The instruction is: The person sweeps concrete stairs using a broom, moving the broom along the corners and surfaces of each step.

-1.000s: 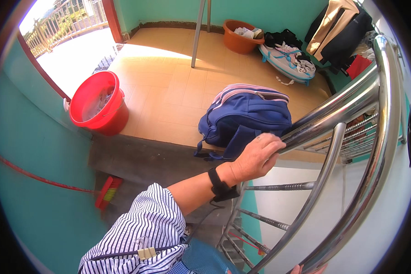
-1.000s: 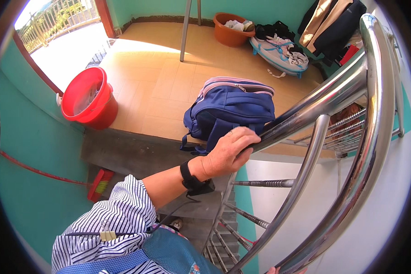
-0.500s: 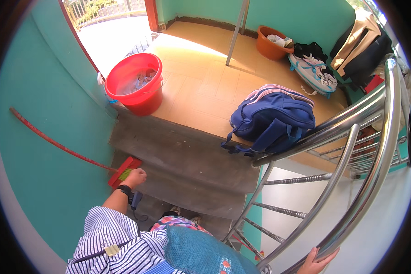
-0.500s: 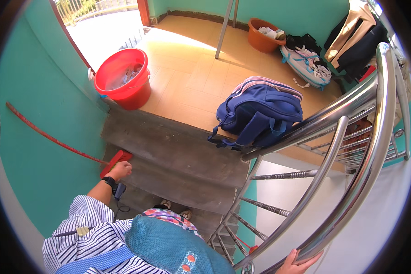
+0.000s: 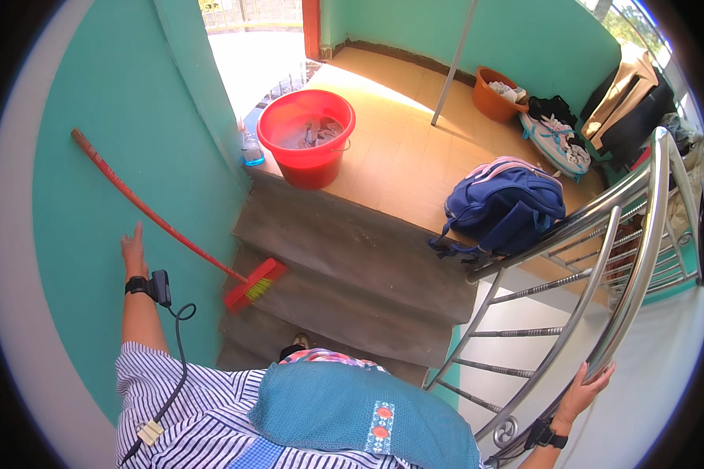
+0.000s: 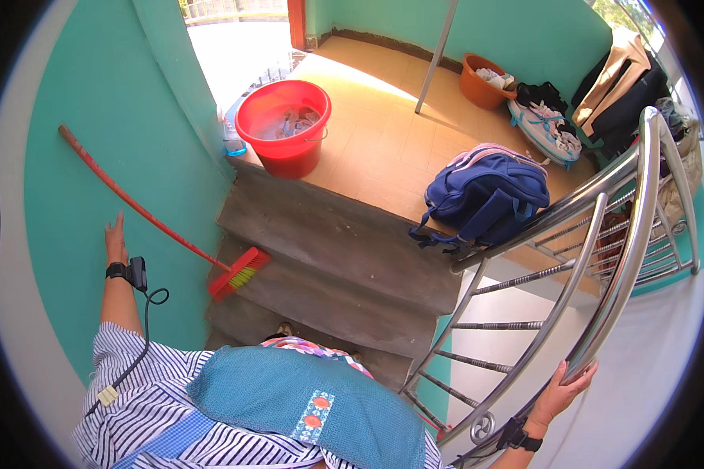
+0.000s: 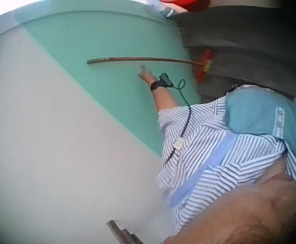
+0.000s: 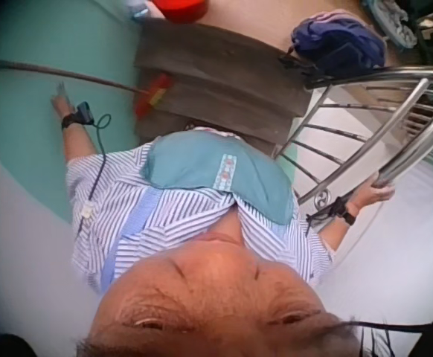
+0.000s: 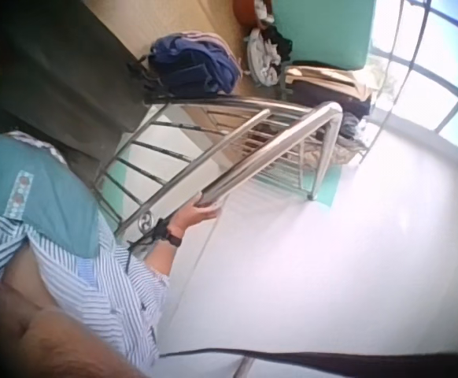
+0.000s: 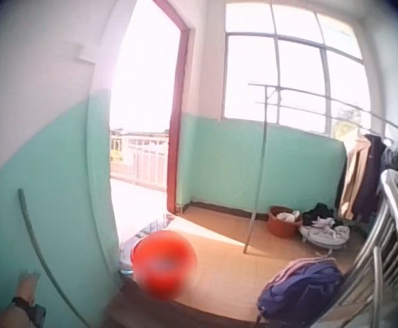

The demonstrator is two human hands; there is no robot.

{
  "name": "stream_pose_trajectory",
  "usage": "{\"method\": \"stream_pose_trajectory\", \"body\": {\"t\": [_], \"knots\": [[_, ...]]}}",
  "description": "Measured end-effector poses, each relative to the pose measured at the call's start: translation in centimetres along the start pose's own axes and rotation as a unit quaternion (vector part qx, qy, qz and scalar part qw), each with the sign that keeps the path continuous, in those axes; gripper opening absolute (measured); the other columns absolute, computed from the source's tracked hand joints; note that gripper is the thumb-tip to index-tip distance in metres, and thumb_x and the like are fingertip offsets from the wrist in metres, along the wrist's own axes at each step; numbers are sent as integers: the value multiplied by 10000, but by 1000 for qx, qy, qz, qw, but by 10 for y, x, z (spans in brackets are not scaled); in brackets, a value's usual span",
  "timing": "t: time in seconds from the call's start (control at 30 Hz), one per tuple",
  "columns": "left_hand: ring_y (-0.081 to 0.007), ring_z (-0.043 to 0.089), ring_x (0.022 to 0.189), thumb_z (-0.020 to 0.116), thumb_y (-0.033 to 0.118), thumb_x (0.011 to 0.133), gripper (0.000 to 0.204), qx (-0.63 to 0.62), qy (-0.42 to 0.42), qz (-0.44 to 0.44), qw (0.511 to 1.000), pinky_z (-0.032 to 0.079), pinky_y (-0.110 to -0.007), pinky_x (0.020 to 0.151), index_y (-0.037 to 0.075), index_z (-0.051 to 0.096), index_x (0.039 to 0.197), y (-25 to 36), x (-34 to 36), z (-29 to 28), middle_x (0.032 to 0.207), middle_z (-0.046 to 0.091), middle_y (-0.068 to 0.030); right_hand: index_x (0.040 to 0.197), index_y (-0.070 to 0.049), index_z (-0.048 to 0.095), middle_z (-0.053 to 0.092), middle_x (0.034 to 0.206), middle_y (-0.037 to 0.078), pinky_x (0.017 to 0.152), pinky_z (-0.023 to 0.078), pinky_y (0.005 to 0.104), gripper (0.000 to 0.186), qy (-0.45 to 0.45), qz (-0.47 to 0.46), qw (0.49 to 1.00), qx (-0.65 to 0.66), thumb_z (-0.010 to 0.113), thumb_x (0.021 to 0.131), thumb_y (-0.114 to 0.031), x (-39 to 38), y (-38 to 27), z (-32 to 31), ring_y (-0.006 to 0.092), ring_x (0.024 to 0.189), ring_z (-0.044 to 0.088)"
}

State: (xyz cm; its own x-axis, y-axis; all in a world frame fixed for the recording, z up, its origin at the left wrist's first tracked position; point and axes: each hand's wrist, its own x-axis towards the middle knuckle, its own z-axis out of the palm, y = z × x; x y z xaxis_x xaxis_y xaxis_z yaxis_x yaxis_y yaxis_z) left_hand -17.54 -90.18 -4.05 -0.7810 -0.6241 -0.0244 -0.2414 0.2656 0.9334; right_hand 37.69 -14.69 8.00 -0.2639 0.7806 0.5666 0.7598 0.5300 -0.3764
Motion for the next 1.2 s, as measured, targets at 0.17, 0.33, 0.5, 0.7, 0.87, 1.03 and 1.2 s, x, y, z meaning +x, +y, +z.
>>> {"method": "stream_pose_trajectory", "body": {"t": [0.17, 0.33, 0.5, 0.7, 0.87, 1.03, 1.2], "knots": [[-253, 409, 1231, 710, 386, 775, 883, 0, -19, 22, 1000, 327, -377, 1015, -61, 247, 1379, 23, 23, 10, 1366, 394, -197, 1370, -5, 275, 297, 1406, 187, 1094, 212, 446, 590, 25, -136, 989, -61, 535, 844, -61, -84, -82, 12, 339, 1323, 261], [-215, 467, 1133, 672, 390, 802, 672, -23, -132, 60, 989, 357, -346, 970, -5, 401, 1274, 45, 31, 26, 1210, 507, -136, 1360, -32, 294, 275, 1379, 197, 1085, 237, 425, 669, -257, -130, 957, 45, 596, 763, -27, -166, -128, 69, 375, 1308, 256], [-104, 547, 702, 594, 250, 879, 272, -183, -227, 82, 953, 462, -280, 718, 24, 532, 1017, 77, 28, 30, 771, 549, -26, 1320, -20, 343, 380, 1277, 203, 925, 432, 386, 596, -342, -91, 928, 115, 600, 783, -42, -188, -136, 124, 316, 1092, 498], [-59, 328, 415, 585, 253, 897, 258, -211, -512, 157, 818, 341, -229, 445, 37, 527, 767, 139, -73, 1, 491, 356, 45, 1276, -83, 413, 550, 1080, 145, 776, 495, 345, 525, -552, -178, 793, 187, 643, 818, -193, -210, -264, 165, 253, 873, 608], [-56, 300, 409, 558, 324, 912, 327, -278, -453, 237, 813, 298, -229, 413, 63, 475, 734, 215, -178, 18, 506, 325, 52, 1284, -33, 403, 468, 1239, 183, 916, 448, 384, 585, -490, -396, 689, 358, 671, 807, -241, -231, -378, 179, 336, 1133, 490], [-58, 292, 429, 516, 382, 928, 336, -324, -407, 206, 829, 352, -238, 520, 106, 437, 754, 236, -232, 13, 521, 275, 62, 1330, -24, 328, 412, 1284, 206, 945, 399, 416, 717, -362, -449, 664, 475, 707, 758, -234, -261, -447, 171, 361, 1153, 442], [-55, 370, 446, 600, 368, 883, 299, -357, -534, 181, 745, 402, -240, 689, 117, 447, 826, 220, -240, 22, 502, 337, 75, 1034, -72, 491, 598, 826, 138, 699, 461, 425, 303, -453, -259, 705, 481, 640, 784, -155, -262, -396, 208, 334, 800, 587]]}}
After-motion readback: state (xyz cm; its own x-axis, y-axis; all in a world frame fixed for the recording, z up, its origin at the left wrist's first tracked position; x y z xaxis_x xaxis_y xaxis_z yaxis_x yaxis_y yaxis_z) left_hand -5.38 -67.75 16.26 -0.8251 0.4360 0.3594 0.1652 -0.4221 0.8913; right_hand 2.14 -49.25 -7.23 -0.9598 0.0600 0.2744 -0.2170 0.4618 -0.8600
